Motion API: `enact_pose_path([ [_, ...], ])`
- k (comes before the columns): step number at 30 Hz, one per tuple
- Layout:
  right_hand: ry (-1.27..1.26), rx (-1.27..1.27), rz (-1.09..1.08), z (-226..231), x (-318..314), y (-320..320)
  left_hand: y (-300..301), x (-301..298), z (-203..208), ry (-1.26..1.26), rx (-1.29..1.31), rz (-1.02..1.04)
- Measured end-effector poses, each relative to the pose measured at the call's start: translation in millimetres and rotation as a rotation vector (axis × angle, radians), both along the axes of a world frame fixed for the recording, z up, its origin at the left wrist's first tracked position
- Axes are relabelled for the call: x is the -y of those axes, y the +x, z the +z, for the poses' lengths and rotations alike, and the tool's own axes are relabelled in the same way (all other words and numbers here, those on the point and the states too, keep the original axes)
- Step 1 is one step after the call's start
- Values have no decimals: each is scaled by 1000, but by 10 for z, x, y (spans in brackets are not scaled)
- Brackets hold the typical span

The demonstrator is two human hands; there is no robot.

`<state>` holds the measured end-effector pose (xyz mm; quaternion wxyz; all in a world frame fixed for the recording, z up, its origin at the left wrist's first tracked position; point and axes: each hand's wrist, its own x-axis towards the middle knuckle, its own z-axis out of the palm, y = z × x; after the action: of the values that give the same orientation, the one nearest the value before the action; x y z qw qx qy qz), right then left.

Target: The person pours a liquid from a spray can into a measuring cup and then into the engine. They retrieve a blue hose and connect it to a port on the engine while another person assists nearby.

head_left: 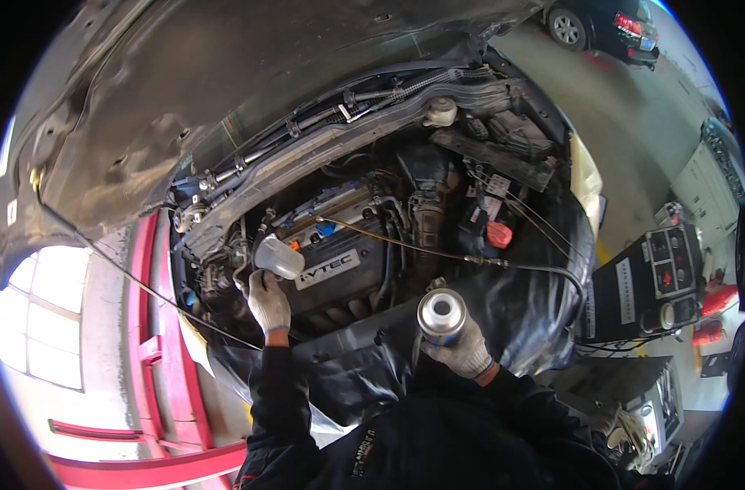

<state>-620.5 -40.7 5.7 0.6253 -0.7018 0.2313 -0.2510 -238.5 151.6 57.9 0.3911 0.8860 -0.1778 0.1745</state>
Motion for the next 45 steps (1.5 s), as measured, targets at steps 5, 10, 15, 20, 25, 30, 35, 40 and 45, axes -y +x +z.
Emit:
enact_pose_path([
  [5, 190, -45, -111, 246, -393, -599, -1428, -255, 225, -192, -341, -306],
  [10, 181, 46, -242, 517, -629, -1153, -2451, -428, 528, -152, -639, -774],
  [15, 342, 256, -490, 876, -615, -1425, -2863, -422, 846, 154, -381, -1595],
  [20, 239, -156, -309, 1094, -1147, -1458, -3085, -360, 968, 288, -282, -1847],
  [25, 478, 65, -154, 1097, -1475, -1565, -3008, -506, 1134, 283, -523, -1882],
  [30, 387, -46, -68, 1098, -1562, -1777, -2621, -554, 1265, -94, -943, -1562],
  [35, 181, -190, -52, 1298, -1581, -1694, -2382, -389, 1597, 63, -432, -1494],
  [40, 11, -486, 53, 1608, -1514, -1605, -2317, -451, 1952, 107, -267, -1572],
  [45, -46, -464, 104, 1740, -1498, -1507, -2310, -526, 2109, 218, -101, -1594],
])
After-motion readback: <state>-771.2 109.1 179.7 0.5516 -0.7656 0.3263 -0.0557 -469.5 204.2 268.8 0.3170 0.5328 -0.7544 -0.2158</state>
